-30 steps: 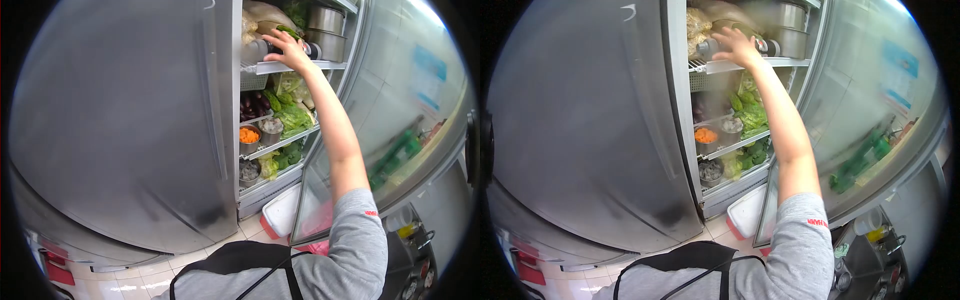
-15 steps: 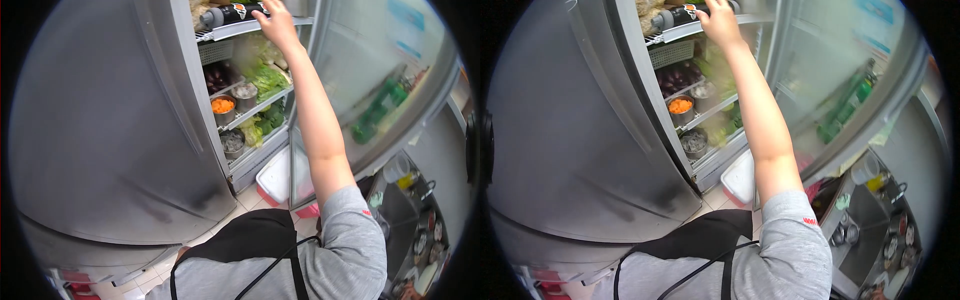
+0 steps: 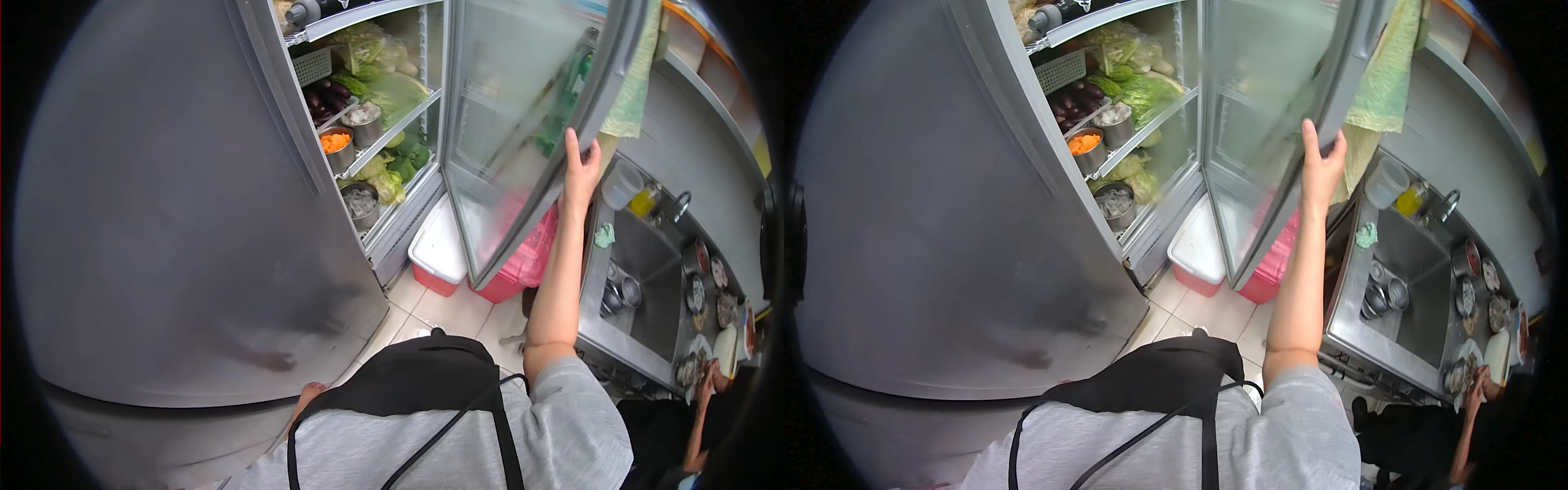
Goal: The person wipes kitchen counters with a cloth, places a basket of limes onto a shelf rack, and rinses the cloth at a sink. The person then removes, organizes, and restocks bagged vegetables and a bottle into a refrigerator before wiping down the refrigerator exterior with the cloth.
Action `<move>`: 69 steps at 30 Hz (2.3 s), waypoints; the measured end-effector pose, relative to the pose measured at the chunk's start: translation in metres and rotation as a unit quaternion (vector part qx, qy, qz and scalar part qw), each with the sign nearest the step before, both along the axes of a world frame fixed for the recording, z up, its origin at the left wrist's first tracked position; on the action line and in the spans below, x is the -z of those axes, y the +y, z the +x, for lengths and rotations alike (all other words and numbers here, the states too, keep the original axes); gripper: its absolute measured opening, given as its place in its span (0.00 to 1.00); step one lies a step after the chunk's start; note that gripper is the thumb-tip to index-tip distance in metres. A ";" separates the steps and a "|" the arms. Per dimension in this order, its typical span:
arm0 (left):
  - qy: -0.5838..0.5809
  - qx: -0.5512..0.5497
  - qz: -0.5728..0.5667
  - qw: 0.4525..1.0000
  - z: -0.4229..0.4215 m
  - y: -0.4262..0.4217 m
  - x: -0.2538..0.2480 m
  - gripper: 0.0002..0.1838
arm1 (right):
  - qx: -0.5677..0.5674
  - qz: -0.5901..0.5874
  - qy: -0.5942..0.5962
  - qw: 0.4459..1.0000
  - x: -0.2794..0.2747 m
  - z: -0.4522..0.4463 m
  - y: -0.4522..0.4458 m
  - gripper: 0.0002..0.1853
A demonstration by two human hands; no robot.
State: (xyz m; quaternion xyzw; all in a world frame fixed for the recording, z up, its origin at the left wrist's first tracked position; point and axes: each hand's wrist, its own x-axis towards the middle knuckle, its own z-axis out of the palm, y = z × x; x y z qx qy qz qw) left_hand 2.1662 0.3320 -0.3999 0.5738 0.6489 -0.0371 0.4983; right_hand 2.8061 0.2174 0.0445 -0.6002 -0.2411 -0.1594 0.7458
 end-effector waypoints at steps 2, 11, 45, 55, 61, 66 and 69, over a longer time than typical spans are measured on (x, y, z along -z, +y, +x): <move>0.000 0.013 0.000 1.000 -0.005 -0.001 0.001 0.15 | 0.059 -0.019 -0.014 0.998 0.003 -0.006 0.013 0.42; -0.013 0.129 0.024 0.991 0.043 0.022 -0.004 0.15 | -0.071 -0.160 -0.231 0.957 0.031 -0.129 0.095 0.39; -0.166 0.602 0.457 0.633 0.890 -0.330 -0.209 0.42 | 0.020 0.039 0.408 0.912 0.287 0.587 -0.475 0.27; -0.205 0.478 0.345 0.781 0.973 -0.345 -0.145 0.07 | -0.183 -0.395 0.394 0.810 0.279 0.505 -0.430 0.25; -0.353 0.425 0.260 0.792 1.036 -0.426 -0.143 0.08 | -0.259 -0.232 0.470 0.812 0.273 0.513 -0.462 0.18; -0.351 0.438 0.151 0.813 1.105 -0.456 -0.107 0.11 | -0.214 -0.275 0.401 0.847 0.224 0.504 -0.468 0.13; -0.300 0.445 0.137 0.833 1.122 -0.470 -0.131 0.18 | -0.238 -0.243 0.388 0.857 0.201 0.497 -0.467 0.11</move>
